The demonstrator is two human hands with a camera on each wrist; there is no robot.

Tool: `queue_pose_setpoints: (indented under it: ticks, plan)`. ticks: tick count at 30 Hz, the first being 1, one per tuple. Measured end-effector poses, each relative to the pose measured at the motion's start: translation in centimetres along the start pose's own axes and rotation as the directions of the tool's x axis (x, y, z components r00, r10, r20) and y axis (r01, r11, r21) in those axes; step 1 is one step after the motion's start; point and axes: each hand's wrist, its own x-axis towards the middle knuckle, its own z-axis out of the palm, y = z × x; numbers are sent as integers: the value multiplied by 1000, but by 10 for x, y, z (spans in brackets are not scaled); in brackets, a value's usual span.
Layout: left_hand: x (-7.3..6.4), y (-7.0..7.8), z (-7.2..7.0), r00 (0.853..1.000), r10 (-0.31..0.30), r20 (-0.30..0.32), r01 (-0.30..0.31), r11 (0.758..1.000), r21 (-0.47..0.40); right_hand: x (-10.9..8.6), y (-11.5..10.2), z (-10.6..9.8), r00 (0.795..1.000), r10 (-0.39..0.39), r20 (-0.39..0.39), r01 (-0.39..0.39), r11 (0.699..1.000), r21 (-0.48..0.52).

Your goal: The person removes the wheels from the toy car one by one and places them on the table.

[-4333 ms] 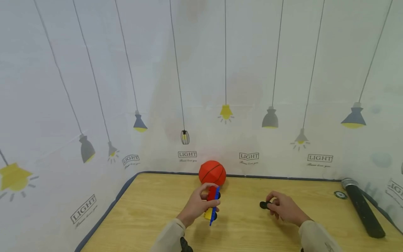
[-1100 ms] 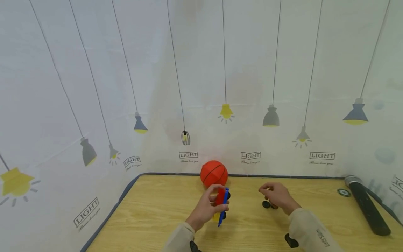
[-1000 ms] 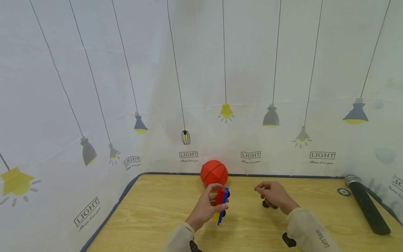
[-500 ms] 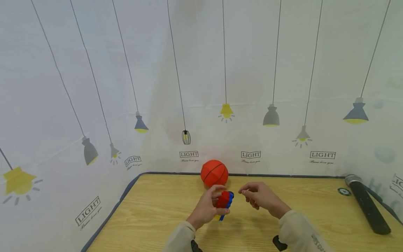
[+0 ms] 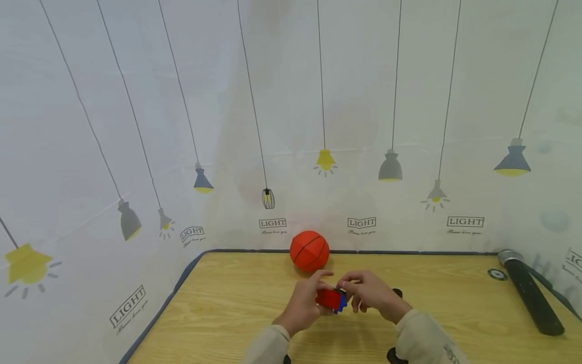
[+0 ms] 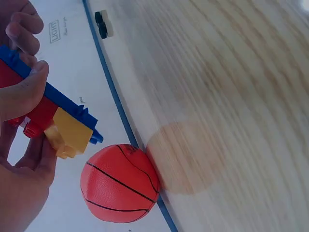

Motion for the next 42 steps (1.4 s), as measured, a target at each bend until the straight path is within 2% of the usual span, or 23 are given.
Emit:
queue_pose_setpoints:
  ticks: [3, 6, 10, 11, 14, 16, 17, 18, 20, 21, 22, 23, 24, 26, 28, 29, 30, 32, 34, 36, 38, 42]
  plan:
    - [0, 3, 2, 998, 47, -34, -43, 994, 96, 1, 3, 1, 1000, 12, -1, -12, 999, 44]
    - [1, 6, 3, 992, 102, -72, -87, 978, 191, 1, 3, 0, 1000, 15, 8, -16, 994, 110]
    - [1, 12, 3, 978, 155, -136, -110, 951, 290, 1, 1, -2, 1000, -7, 26, 1, 978, 207]
    - [2, 12, 3, 972, 174, -157, -118, 941, 316, 1, 0, -3, 999, -17, 33, 9, 974, 227]
    - [2, 11, 6, 938, 246, -245, -142, 915, 377, 0, -1, -4, 998, -43, 42, 30, 964, 265]
    - [1, 9, 8, 921, 247, -302, -128, 923, 363, 0, 0, -4, 998, -59, 31, 49, 962, 268]
    - [0, 8, 9, 918, 227, -325, -112, 935, 336, 0, 0, -4, 998, -65, 20, 57, 963, 265]
    - [0, 8, 9, 922, 183, -341, -86, 956, 280, 0, 1, -4, 998, -67, 6, 63, 963, 260]
    - [-1, 8, 9, 942, 48, -333, -13, 994, 109, 1, 2, -4, 997, -72, -26, 77, 966, 247]
    - [-2, 9, 9, 950, -23, -312, 26, 1000, 8, 1, 2, -5, 996, -78, -47, 87, 969, 233]
    - [-1, 9, 8, 955, -92, -283, 67, 993, -96, 0, 3, -5, 995, -80, -66, 93, 970, 223]
    - [-1, 10, 7, 957, -160, -241, 109, 971, -212, 0, 3, -5, 993, -80, -85, 97, 973, 210]
    - [-1, 10, 6, 957, -216, -194, 146, 935, -324, -1, 3, -5, 991, -82, -101, 101, 975, 200]
    - [1, 12, 5, 953, -288, -98, 200, 835, -513, -3, 4, -5, 987, -90, -132, 112, 979, 170]
    - [2, 13, 3, 948, -317, 2, 245, 728, -640, -5, 3, -5, 984, -108, -139, 128, 981, 143]
    - [3, 13, 3, 948, -314, 46, 260, 684, -682, -7, 3, -5, 984, -120, -132, 138, 982, 131]
    - [3, 13, 2, 947, -310, 84, 275, 646, -712, -8, 2, -4, 983, -136, -121, 150, 982, 116]
    - [4, 13, 2, 947, -290, 141, 293, 590, -752, -10, 0, -2, 981, -169, -93, 177, 980, 94]
    - [3, 13, 1, 949, -270, 165, 294, 560, -775, -12, -2, 0, 979, -196, -57, 200, 977, 70]
    - [3, 13, 1, 950, -261, 171, 291, 541, -789, -13, -4, 1, 976, -215, -20, 216, 975, 50]
    - [3, 13, 1, 955, -250, 158, 274, 549, -789, -15, -6, 1, 972, -235, 18, 234, 972, 17]
    - [3, 13, -1, 962, -239, 132, 251, 584, -772, -16, -9, 0, 958, -273, 84, 278, 959, -55]
